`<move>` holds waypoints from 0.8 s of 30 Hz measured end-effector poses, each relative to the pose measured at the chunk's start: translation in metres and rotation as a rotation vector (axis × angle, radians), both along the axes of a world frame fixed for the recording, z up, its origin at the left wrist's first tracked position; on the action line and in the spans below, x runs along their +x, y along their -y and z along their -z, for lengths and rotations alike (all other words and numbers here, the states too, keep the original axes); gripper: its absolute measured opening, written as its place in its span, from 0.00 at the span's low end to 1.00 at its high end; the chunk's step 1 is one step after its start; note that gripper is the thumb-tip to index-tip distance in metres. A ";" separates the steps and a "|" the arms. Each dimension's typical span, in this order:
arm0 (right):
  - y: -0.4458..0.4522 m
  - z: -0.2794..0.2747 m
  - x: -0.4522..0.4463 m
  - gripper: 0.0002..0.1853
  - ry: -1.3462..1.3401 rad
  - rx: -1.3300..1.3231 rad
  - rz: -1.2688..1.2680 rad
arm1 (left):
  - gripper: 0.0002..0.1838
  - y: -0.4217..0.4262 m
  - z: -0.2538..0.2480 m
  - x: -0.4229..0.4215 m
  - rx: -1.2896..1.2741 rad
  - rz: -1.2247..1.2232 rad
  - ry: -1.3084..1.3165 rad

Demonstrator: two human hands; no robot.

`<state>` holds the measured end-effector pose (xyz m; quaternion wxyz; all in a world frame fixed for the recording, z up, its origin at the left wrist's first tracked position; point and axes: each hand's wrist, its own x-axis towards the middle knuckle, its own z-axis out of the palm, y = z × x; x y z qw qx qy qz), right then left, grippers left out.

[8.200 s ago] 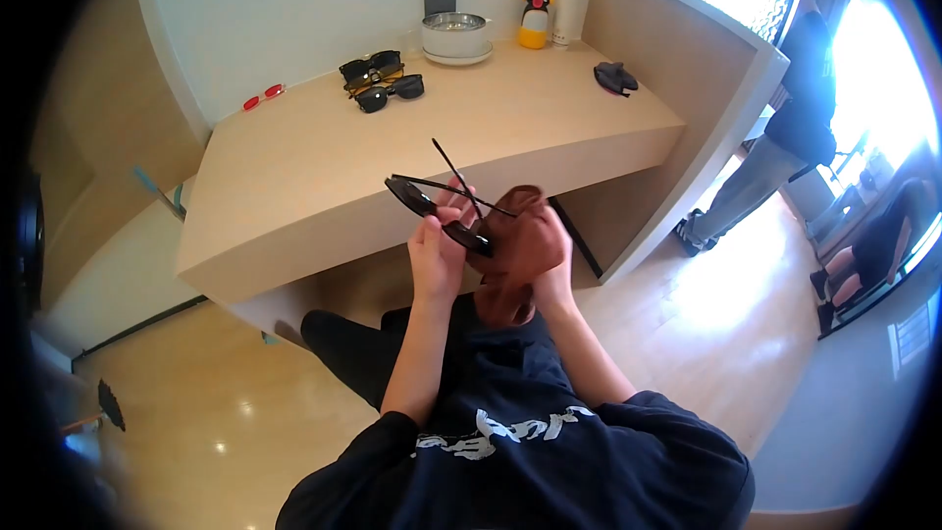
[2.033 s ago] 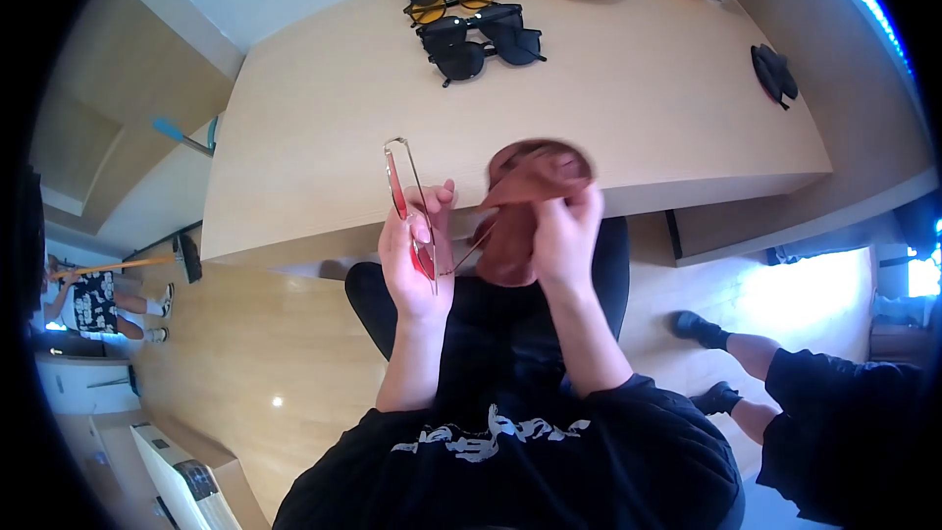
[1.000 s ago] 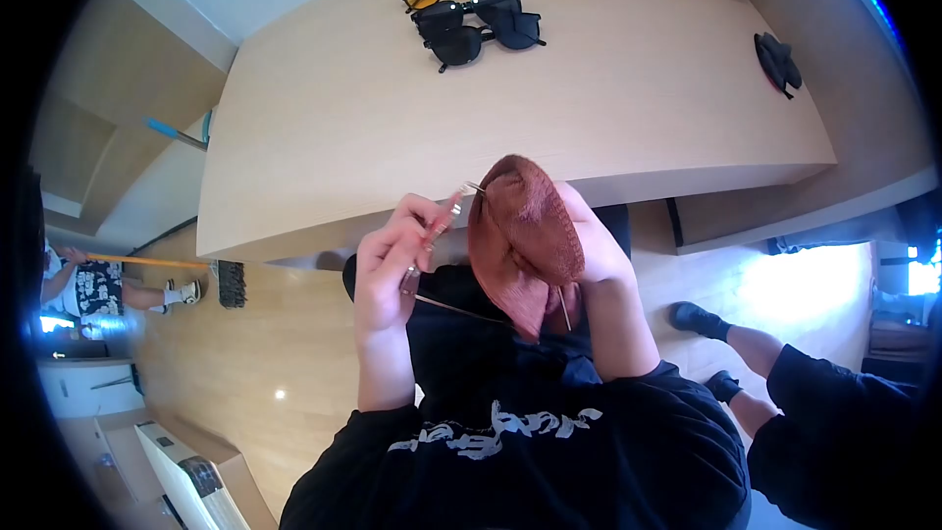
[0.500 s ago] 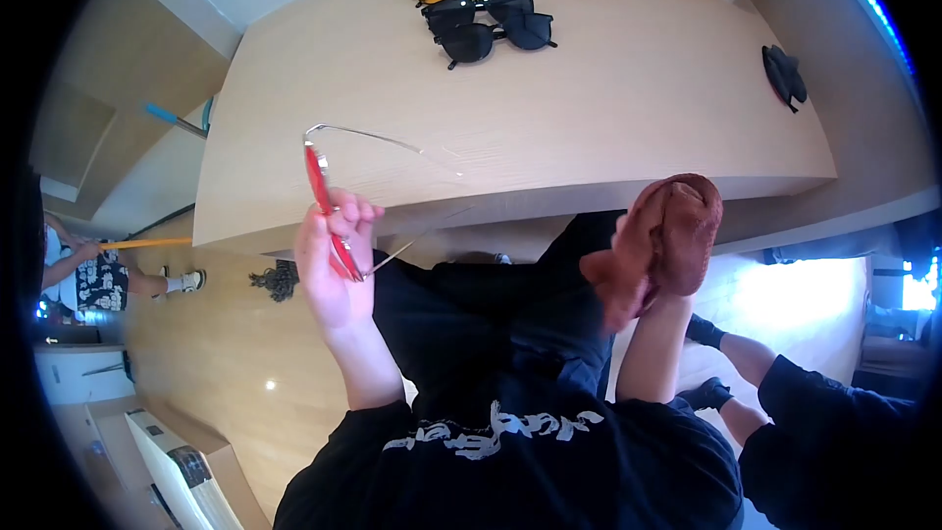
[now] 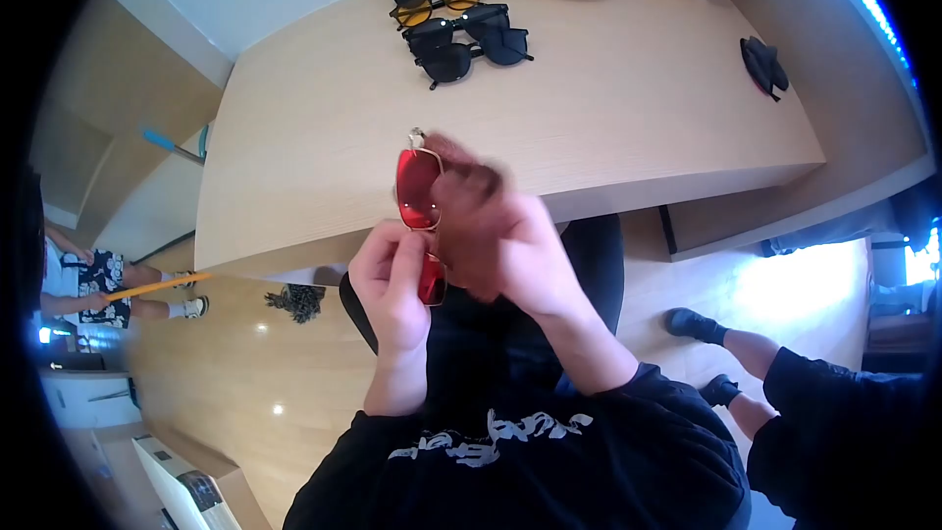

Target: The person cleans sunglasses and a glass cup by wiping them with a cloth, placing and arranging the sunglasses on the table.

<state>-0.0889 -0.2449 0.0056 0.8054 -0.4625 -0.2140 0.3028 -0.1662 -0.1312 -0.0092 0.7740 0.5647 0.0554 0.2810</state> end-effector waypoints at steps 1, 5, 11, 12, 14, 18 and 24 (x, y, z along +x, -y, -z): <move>0.000 0.003 0.004 0.11 0.036 -0.082 -0.192 | 0.05 0.001 0.003 -0.002 0.002 0.003 -0.003; -0.007 0.014 -0.002 0.07 0.064 0.003 -0.081 | 0.04 0.000 0.013 -0.005 0.277 -0.095 -0.041; -0.006 0.001 -0.010 0.04 0.052 -0.049 0.187 | 0.06 0.005 0.015 -0.005 0.598 -0.150 0.066; -0.002 0.000 -0.009 0.04 0.059 -0.035 0.217 | 0.05 0.007 0.012 -0.005 0.678 -0.178 0.090; -0.001 -0.007 -0.009 0.05 0.028 0.042 0.306 | 0.06 0.011 0.004 -0.007 0.779 -0.182 0.117; 0.002 -0.032 -0.019 0.05 0.106 0.173 0.346 | 0.05 0.015 -0.020 -0.023 0.795 -0.127 0.126; 0.011 -0.016 -0.037 0.13 0.245 0.074 0.102 | 0.06 0.006 -0.014 -0.033 0.930 -0.261 0.222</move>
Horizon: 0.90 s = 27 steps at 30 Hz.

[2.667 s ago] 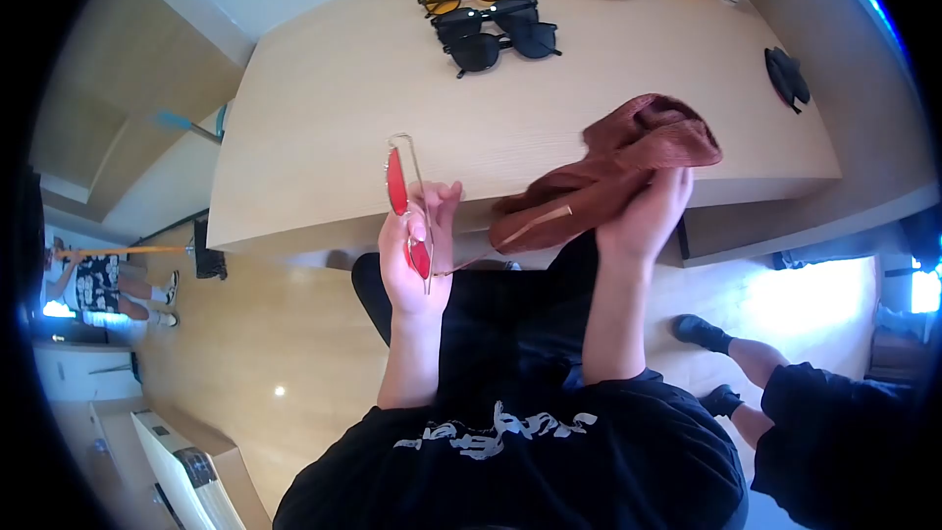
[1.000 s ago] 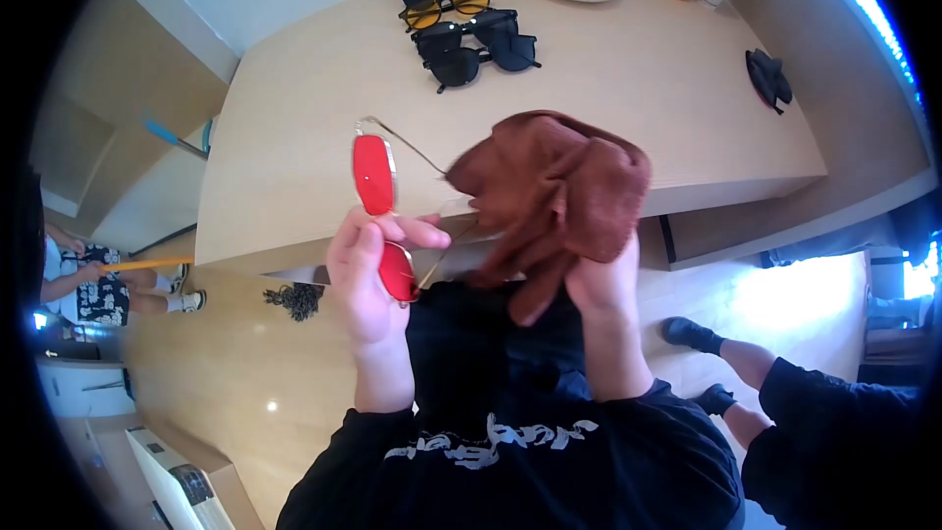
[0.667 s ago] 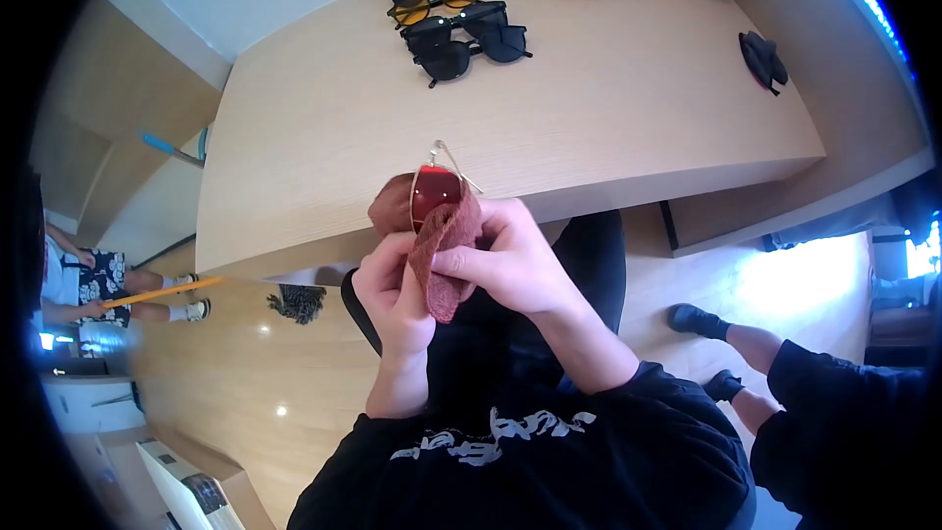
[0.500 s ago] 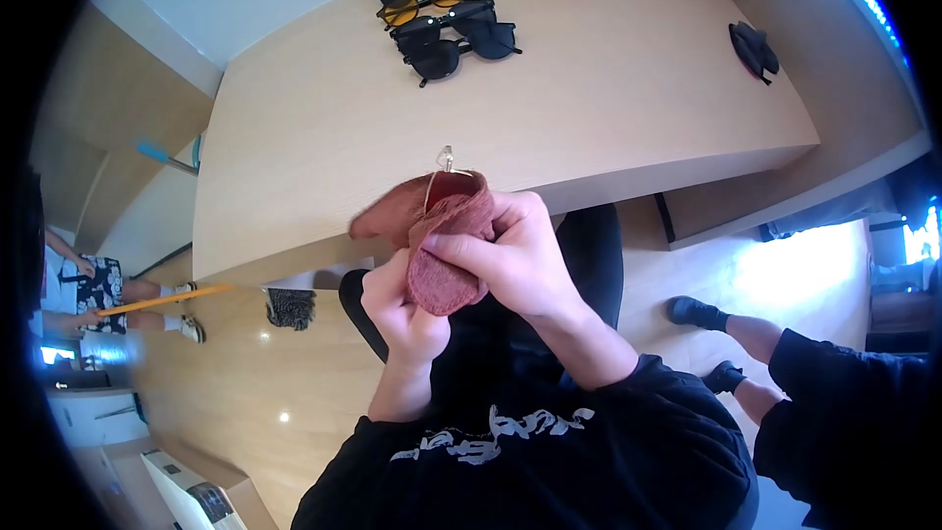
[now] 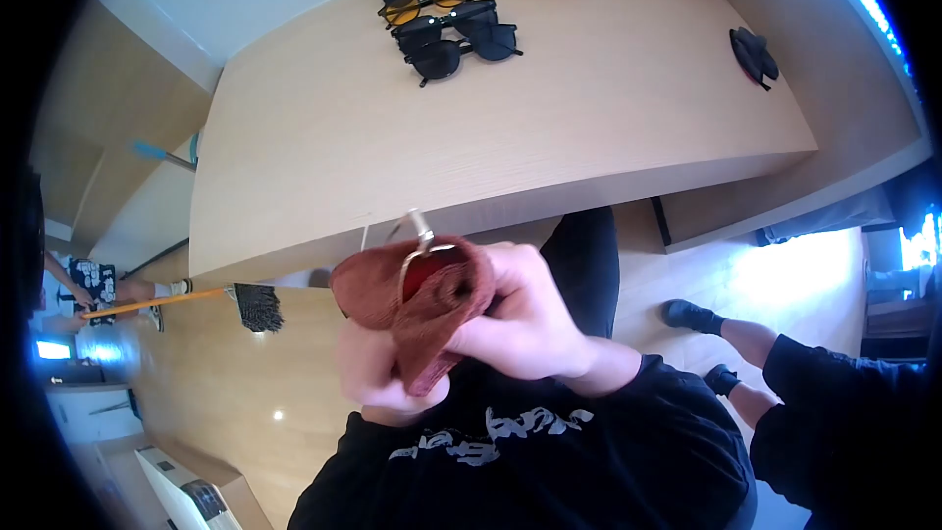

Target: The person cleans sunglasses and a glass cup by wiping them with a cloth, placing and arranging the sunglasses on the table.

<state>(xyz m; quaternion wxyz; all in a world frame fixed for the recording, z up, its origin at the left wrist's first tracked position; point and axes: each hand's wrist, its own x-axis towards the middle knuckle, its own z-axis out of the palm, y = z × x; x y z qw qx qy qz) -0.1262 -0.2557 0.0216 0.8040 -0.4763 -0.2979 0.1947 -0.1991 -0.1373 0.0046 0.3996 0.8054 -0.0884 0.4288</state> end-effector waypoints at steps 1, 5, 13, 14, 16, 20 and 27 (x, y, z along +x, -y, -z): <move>-0.001 0.002 0.003 0.10 0.044 0.030 0.066 | 0.05 -0.002 0.000 0.002 0.029 0.031 -0.002; -0.010 -0.007 0.015 0.05 -0.165 0.113 0.239 | 0.07 0.003 0.004 0.016 0.053 0.016 -0.036; -0.018 0.009 0.018 0.08 -0.100 0.054 -0.015 | 0.07 -0.005 0.003 0.031 -0.063 -0.048 0.166; -0.017 0.011 0.018 0.08 -0.085 0.049 0.012 | 0.08 -0.006 0.004 0.035 -0.033 -0.054 0.204; -0.013 0.011 0.022 0.08 -0.067 0.044 0.040 | 0.08 -0.003 0.010 0.033 -0.043 -0.041 0.125; -0.020 -0.003 0.030 0.06 -0.159 0.143 0.203 | 0.03 0.004 0.007 0.035 -0.091 -0.031 0.030; -0.025 0.003 0.024 0.05 0.060 -0.050 0.074 | 0.11 -0.012 0.003 0.036 -0.152 -0.105 0.211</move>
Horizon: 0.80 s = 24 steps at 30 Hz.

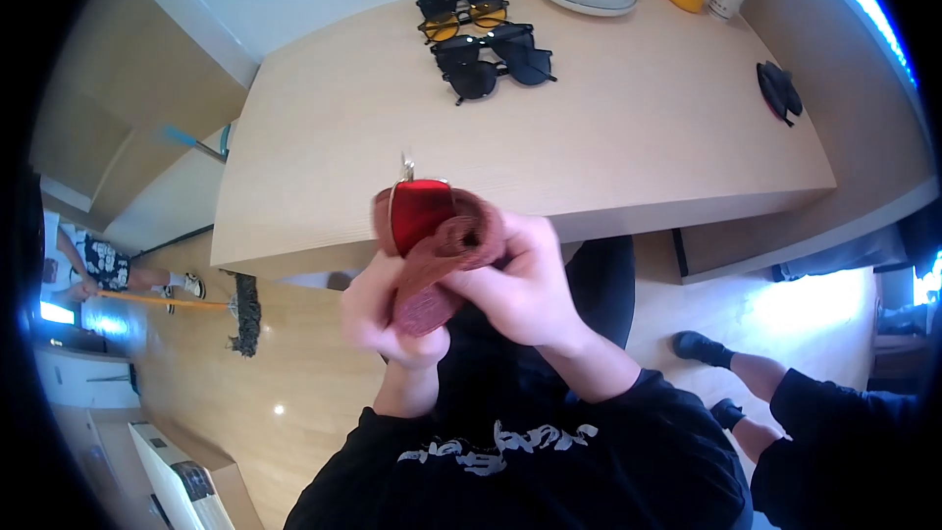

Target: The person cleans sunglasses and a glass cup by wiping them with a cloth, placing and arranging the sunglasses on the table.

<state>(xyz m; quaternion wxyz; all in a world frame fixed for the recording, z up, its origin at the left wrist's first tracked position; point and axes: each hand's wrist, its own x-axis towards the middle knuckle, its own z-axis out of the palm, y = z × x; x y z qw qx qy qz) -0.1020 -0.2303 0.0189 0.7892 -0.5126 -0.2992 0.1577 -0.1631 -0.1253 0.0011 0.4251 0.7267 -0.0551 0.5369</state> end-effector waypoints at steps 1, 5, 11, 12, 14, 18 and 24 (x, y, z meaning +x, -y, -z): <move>-0.003 0.001 0.001 0.05 -0.127 0.099 0.083 | 0.13 0.005 0.000 -0.005 -0.097 -0.031 -0.157; 0.007 0.032 0.031 0.19 -0.245 0.329 0.276 | 0.12 0.000 0.002 0.007 -0.655 0.283 0.019; -0.003 0.029 0.014 0.12 -0.170 0.277 0.110 | 0.13 -0.007 0.000 0.024 -0.790 0.537 0.093; 0.000 0.027 0.018 0.11 -0.109 0.187 -0.016 | 0.14 -0.007 0.003 0.026 -0.807 0.598 0.080; 0.005 0.014 0.030 0.10 0.055 0.015 -0.293 | 0.16 -0.007 0.007 0.028 -0.825 0.657 0.064; -0.013 0.007 0.021 0.17 0.029 -0.208 -0.034 | 0.13 -0.009 0.013 0.025 -0.936 0.576 -0.011; -0.015 0.018 0.021 0.17 -0.135 -0.339 -0.221 | 0.12 -0.012 0.020 0.022 -0.954 0.501 -0.094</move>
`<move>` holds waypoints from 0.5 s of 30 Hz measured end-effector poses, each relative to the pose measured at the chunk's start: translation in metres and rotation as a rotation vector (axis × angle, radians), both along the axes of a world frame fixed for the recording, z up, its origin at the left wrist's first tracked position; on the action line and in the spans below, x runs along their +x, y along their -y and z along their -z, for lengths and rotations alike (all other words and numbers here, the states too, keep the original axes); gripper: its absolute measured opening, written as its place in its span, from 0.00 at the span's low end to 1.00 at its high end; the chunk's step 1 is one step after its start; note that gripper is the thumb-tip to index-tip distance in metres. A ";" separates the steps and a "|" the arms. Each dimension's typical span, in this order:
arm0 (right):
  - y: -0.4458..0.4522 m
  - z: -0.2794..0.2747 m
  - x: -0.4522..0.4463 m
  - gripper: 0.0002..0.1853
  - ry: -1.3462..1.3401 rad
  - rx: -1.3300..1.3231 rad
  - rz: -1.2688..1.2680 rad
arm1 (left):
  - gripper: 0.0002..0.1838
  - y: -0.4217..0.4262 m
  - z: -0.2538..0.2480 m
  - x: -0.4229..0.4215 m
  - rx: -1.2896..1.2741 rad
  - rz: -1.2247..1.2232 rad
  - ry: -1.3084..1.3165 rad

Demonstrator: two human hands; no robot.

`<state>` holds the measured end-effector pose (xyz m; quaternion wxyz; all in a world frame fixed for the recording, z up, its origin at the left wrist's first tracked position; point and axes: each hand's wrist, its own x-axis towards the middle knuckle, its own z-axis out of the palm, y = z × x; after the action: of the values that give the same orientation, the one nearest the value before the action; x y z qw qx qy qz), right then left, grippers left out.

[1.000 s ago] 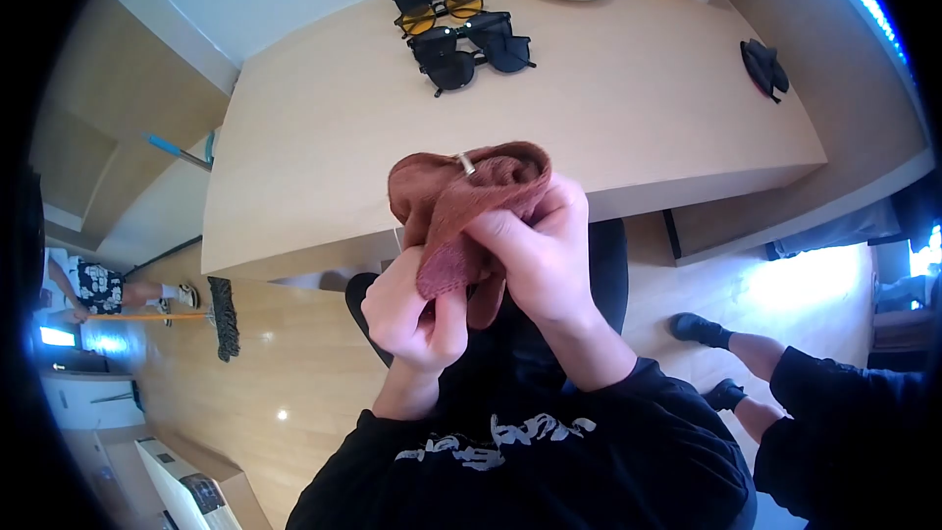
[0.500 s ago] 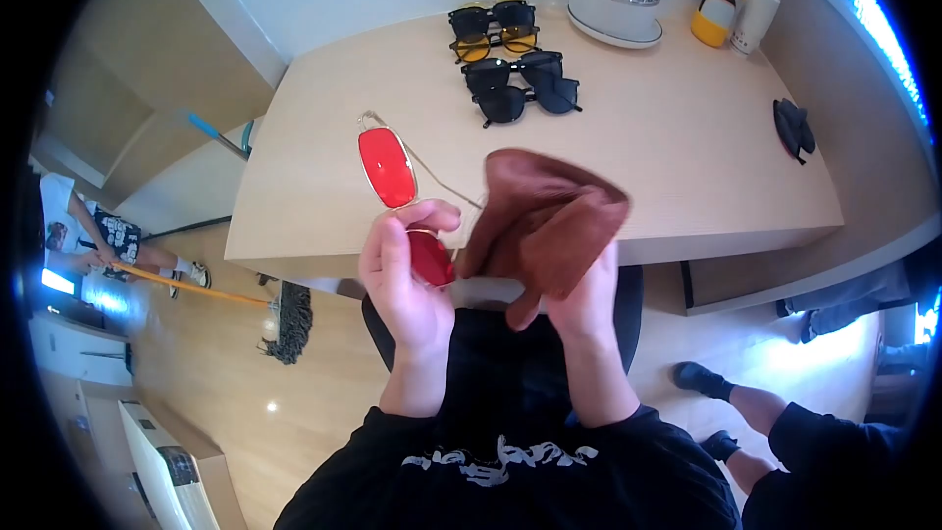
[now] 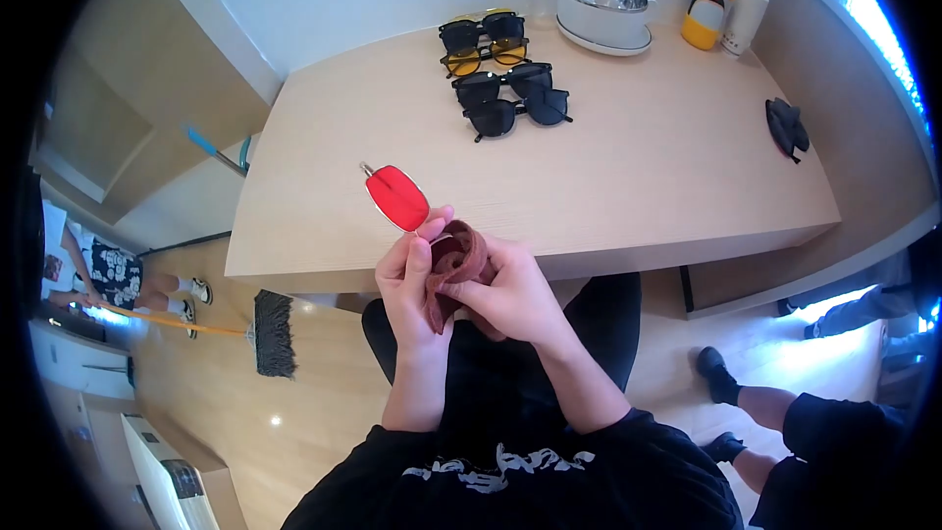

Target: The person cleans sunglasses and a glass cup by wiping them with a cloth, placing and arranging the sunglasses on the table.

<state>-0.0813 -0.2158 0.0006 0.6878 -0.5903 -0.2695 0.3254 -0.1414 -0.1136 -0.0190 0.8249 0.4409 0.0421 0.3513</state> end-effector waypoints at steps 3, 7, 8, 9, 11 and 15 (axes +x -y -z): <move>0.005 0.010 0.004 0.08 -0.033 0.104 -0.131 | 0.11 0.000 0.002 0.001 0.010 0.080 0.074; -0.005 0.028 -0.005 0.09 -0.005 0.326 0.232 | 0.11 0.005 0.001 0.003 0.155 0.089 0.053; -0.005 0.027 -0.004 0.09 -0.002 0.328 0.232 | 0.13 0.005 0.001 0.002 0.167 0.111 0.003; -0.005 0.027 -0.004 0.11 0.032 0.333 0.268 | 0.13 0.005 0.001 0.001 0.169 0.111 0.005; -0.003 0.028 -0.004 0.15 -0.004 0.399 0.309 | 0.13 0.004 0.002 -0.001 0.253 0.029 -0.054; 0.006 0.024 0.004 0.17 -0.384 0.683 0.494 | 0.18 0.001 0.009 -0.003 0.337 -0.225 -0.118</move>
<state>-0.0772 -0.2219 -0.0231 0.9371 -0.3057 -0.0804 0.1479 -0.1445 -0.1150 -0.0282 0.6910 0.5850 0.0799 0.4171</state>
